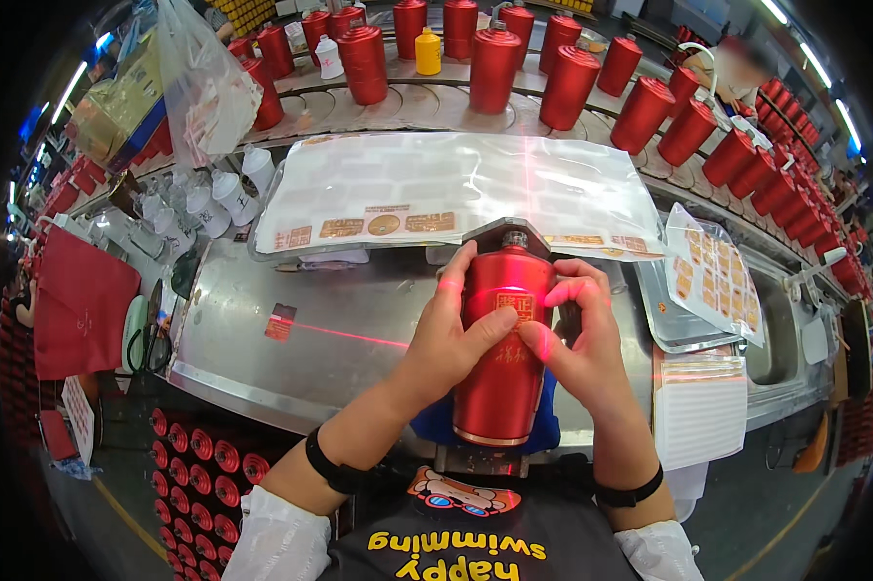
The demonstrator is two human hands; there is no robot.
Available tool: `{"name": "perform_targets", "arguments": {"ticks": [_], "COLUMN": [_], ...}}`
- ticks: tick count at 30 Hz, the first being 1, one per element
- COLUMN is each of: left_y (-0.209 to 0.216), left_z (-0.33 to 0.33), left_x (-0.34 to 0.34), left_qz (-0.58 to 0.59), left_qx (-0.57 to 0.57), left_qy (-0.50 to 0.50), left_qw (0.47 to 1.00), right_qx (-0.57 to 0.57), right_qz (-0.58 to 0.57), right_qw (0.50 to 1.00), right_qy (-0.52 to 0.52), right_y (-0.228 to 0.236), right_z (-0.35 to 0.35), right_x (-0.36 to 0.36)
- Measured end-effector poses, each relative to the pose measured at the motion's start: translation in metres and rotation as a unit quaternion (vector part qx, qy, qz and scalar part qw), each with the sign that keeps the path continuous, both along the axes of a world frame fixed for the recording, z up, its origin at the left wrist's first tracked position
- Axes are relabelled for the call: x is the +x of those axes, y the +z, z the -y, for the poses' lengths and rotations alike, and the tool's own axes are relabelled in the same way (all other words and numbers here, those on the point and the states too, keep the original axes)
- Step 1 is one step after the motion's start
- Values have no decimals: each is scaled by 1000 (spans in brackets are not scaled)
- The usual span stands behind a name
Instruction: The person is manually applying decorative labels to red cylindrical cans at an industrial workstation.
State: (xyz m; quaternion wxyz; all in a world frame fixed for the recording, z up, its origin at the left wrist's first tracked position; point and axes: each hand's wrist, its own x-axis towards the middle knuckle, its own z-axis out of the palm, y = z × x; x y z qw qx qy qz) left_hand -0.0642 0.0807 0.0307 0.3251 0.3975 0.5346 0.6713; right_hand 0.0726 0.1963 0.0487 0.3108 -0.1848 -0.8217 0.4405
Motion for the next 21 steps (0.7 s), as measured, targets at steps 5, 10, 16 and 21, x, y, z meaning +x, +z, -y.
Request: {"name": "perform_targets", "arguments": {"ticks": [5,10,16,21], "left_y": [4,-7,-7,-10], "left_z": [-2,-3,-5,-4], "left_x": [4,-2,-1,-1], "left_qz": [53,-1,-11,-10], "left_qx": [21,14,9,9], "left_qy": [3,12,11,22], "left_qw": [998,1000,1000,1000], "right_qx": [-5,-2,-18,-11], "right_qz": [-48,-52,-58,-37], "right_qw": [999,999,998,999], "right_qy": [-5,-4,1,6], "right_y": [-9,-12,-12,-8], "right_z": [-3,-2,-1,-2], "right_x": [-2,-4,-3,-2]}}
